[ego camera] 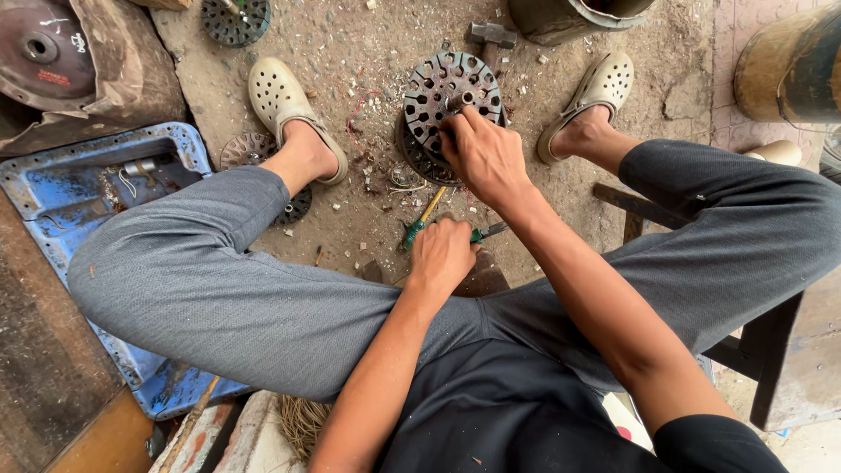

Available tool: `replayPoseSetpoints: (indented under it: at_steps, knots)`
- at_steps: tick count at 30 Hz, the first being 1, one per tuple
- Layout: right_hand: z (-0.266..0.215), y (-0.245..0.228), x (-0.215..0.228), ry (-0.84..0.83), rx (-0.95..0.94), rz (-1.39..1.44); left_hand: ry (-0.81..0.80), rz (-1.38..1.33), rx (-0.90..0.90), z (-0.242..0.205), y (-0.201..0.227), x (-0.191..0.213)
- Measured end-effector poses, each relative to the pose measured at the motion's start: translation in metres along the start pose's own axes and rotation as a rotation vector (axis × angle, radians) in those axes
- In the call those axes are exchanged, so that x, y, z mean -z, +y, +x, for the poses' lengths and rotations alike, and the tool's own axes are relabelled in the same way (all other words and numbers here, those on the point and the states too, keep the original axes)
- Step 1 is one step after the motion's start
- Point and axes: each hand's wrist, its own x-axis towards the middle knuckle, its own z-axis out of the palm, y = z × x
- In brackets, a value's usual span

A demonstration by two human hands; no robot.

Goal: The person sits on the ground and uses pliers to pull copper wire coils out of the slots of a motor stator. The removed copper pieces are dropped into a nearby metal bucket. The person repeatedly rotates the stator to access different slots.

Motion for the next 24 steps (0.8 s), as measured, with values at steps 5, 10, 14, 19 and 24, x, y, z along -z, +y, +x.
replayPoseSetpoints:
  at_steps: [5, 10, 14, 19, 24]
  knots:
    - [0.0, 0.002, -0.013, 0.044, 0.013, -0.068, 0.042, -0.017, -0.021, 0.001, 0.001, 0.002]
    - [0.001, -0.001, -0.002, 0.069, 0.001, 0.0, -0.019, -0.011, 0.007, 0.002, 0.002, 0.003]
    - [-0.004, -0.006, 0.018, -0.035, -0.109, 0.075, 0.072, -0.035, -0.03, -0.001, 0.004, -0.001]
    - [-0.001, -0.004, 0.061, -0.052, -0.199, 0.246, 0.067, -0.059, -0.002, 0.0, 0.001, 0.004]
    - [-0.008, 0.036, 0.132, -0.305, -0.425, 0.482, 0.015, -0.073, 0.012, 0.001, 0.003, 0.009]
